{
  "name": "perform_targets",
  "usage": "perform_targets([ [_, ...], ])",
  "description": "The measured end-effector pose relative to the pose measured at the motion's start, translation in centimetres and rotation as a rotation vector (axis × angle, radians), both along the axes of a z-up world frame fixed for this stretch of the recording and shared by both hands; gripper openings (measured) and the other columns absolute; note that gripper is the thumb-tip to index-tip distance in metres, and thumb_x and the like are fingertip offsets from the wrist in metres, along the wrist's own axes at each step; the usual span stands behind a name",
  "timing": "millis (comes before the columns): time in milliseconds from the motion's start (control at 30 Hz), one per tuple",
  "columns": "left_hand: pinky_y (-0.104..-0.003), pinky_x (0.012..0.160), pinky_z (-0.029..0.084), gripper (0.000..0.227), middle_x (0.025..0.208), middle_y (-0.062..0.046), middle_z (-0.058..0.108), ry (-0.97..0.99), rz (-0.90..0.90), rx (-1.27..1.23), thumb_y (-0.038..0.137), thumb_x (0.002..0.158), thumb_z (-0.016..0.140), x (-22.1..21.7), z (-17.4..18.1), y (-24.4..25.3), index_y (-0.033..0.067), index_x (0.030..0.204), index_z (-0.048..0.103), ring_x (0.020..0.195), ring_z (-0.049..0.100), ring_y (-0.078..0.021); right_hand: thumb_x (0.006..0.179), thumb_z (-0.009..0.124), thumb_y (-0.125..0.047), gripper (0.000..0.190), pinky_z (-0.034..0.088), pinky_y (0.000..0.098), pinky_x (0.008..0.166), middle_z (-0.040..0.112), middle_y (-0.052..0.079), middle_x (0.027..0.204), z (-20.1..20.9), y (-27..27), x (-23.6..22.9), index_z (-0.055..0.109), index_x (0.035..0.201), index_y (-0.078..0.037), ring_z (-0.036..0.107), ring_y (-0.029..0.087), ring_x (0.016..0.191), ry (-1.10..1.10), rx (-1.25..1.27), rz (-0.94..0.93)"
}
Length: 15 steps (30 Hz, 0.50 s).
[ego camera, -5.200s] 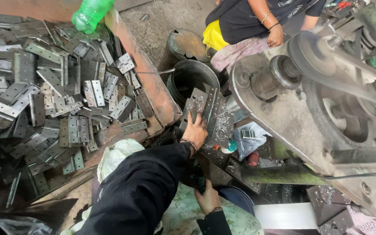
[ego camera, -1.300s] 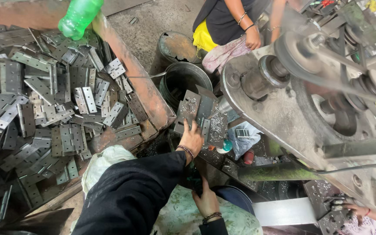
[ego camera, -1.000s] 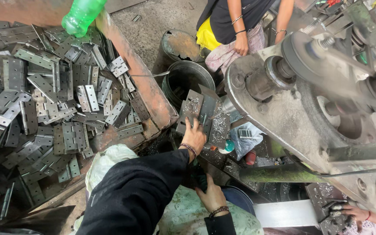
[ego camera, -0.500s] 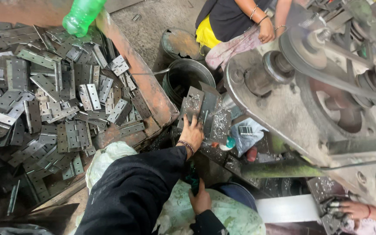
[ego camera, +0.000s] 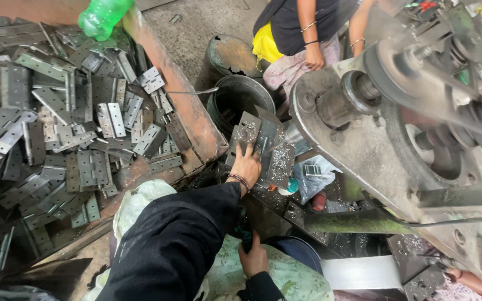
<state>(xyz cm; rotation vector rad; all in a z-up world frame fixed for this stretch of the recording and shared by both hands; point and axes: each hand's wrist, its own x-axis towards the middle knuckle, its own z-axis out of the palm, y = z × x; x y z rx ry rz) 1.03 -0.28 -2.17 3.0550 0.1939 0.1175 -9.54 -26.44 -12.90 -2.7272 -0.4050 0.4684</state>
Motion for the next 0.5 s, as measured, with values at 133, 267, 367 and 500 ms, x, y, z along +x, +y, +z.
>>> perform_targets([
  [133,-0.076,0.113,0.017,0.040,0.151,-0.006,0.050,0.004,-0.016,0.002,0.029,0.102,0.044,-0.6,-0.7,-0.3,0.0159,0.131,0.068,0.149,0.028,-0.0408,0.089,0.071,-0.036,0.082,0.056,0.0553,0.074,0.073,0.026,0.103,0.8,-0.3,-0.2,0.031,0.156,-0.014,0.071,0.046,0.088,0.021,-0.043,0.008],
  [267,-0.079,0.114,0.013,0.042,0.154,-0.004,0.047,0.001,-0.019,0.005,0.030,0.103,0.041,-0.3,-0.9,0.4,0.0160,0.134,0.066,0.151,0.025,-0.0399,0.082,0.077,-0.035,0.078,0.058,0.0525,0.078,0.073,0.028,0.101,5.0,0.7,1.0,0.043,0.148,-0.014,0.071,0.046,0.094,-0.039,-0.036,0.033],
  [367,-0.080,0.114,0.014,0.043,0.154,-0.004,0.048,0.023,-0.040,0.005,0.028,0.105,0.041,-0.4,-2.1,-0.1,0.0143,0.139,0.063,0.153,0.024,-0.0388,0.081,0.078,-0.033,0.073,0.058,0.0518,0.079,0.073,0.028,0.101,6.2,0.3,1.1,0.048,0.143,-0.010,0.071,0.045,0.095,-0.017,-0.049,0.057],
  [500,-0.079,0.113,0.015,0.046,0.156,-0.003,0.045,0.017,-0.049,-0.012,0.028,0.103,0.040,0.7,-2.6,0.6,0.0144,0.143,0.058,0.152,0.023,-0.0377,0.082,0.076,-0.032,0.070,0.057,0.0528,0.077,0.074,0.028,0.098,3.5,0.0,1.4,0.048,0.142,-0.010,0.071,0.046,0.091,-0.084,0.016,0.091],
])
